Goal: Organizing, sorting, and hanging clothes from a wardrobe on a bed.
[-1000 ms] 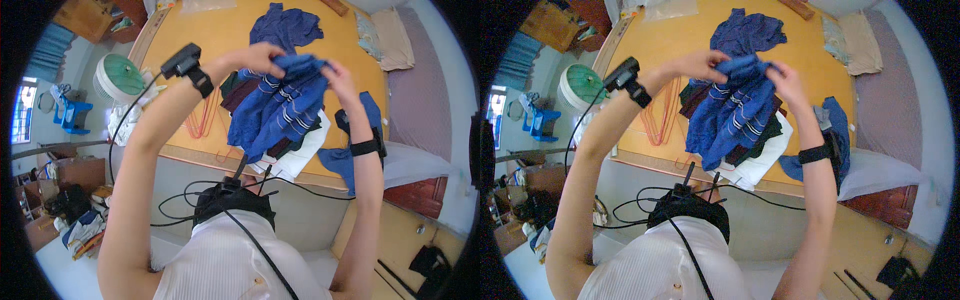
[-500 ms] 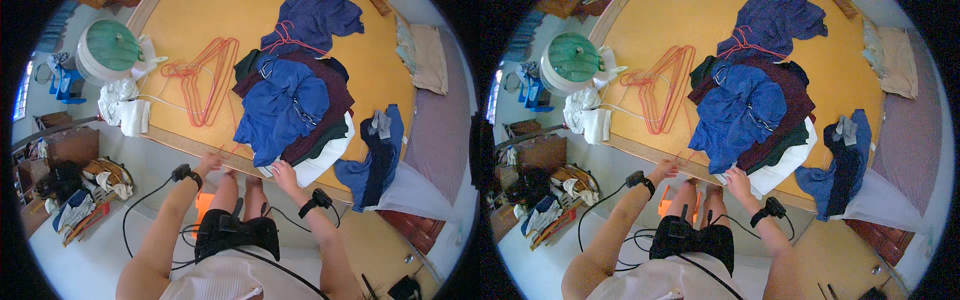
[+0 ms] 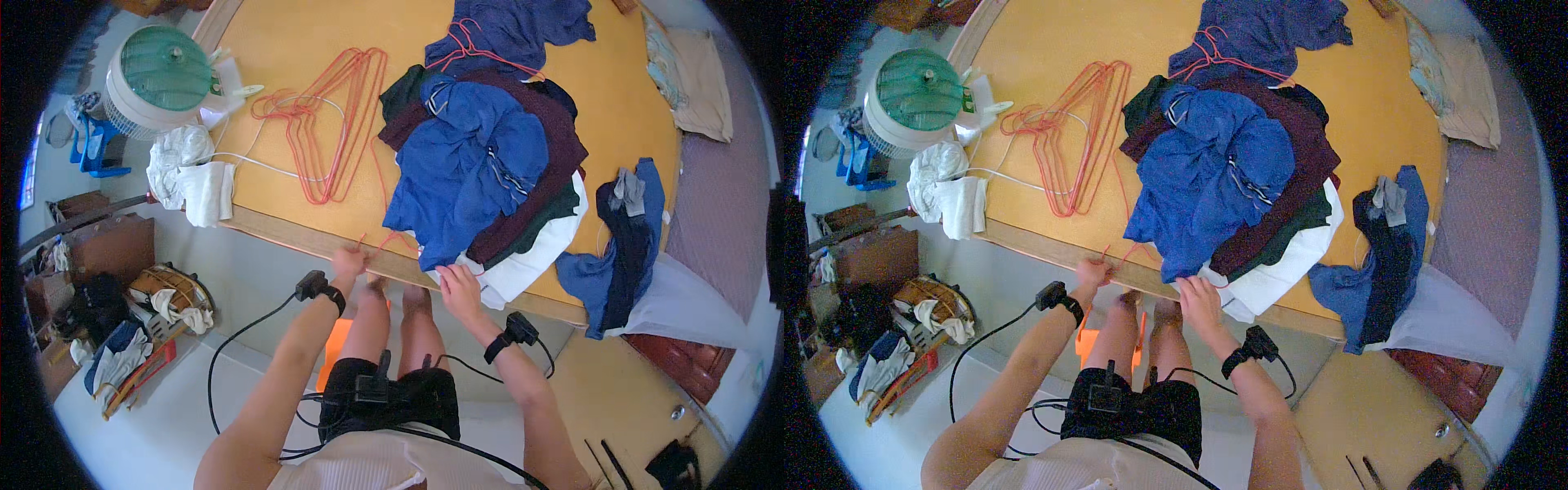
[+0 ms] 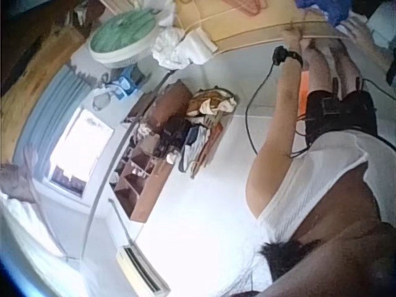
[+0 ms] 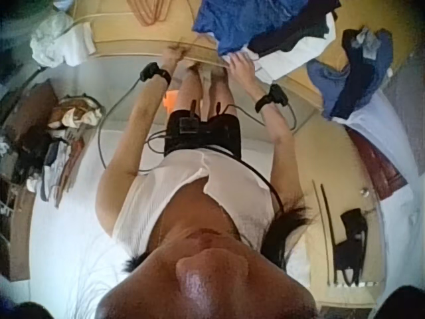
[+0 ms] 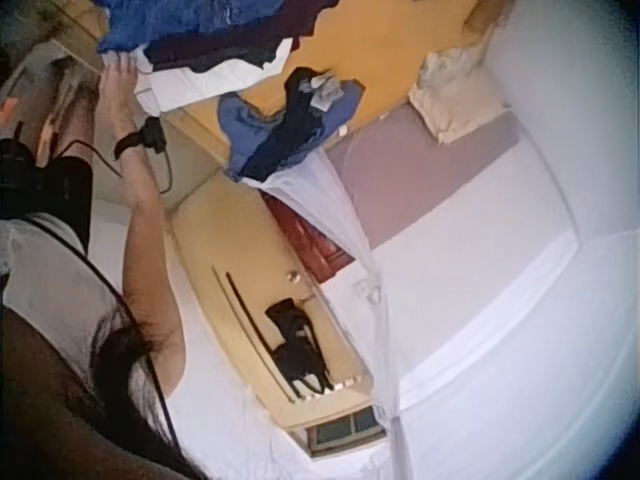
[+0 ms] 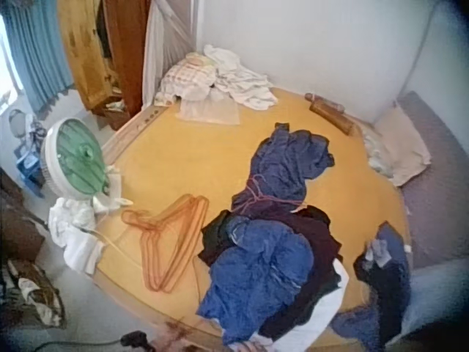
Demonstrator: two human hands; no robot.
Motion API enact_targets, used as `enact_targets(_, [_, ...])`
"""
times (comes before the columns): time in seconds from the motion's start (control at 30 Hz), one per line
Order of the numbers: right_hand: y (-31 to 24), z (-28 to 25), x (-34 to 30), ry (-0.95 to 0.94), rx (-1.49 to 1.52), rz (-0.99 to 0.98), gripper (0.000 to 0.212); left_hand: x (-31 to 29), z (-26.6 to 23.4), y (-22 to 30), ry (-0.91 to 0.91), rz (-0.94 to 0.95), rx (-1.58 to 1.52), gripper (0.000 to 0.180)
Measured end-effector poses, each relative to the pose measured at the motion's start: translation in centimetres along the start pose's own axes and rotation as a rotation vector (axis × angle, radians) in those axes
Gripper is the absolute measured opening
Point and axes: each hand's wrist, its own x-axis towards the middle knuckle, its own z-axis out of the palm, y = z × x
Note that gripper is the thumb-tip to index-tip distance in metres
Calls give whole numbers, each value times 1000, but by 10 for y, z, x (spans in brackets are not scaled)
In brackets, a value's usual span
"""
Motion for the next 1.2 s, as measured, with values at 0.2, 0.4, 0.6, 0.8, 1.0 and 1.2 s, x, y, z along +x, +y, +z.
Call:
enact_targets(0.2, [0,-13,14,38,-96,-67,45,-61,-10,17,-90,-34,-417,21])
enact_targets(0.4, [22,-24,19,-63,48,149,54,-169,-46,108,-335,151,-579,14])
enact_targets(0.6, [14,-64,20,394,10,291,41,-205,-50,176,-463,322,-567,19])
enact_targets(0.8, [39,-63,25,425,138,405,25,-140,-18,149,-290,332,-755,41])
enact_targets(1.0, [48,-60,36,418,285,285,7,-63,72,135,351,701,340,69])
enact_targets(1.2, [67,-84,32,298,132,125,18,-43,40,134,-61,497,219,46])
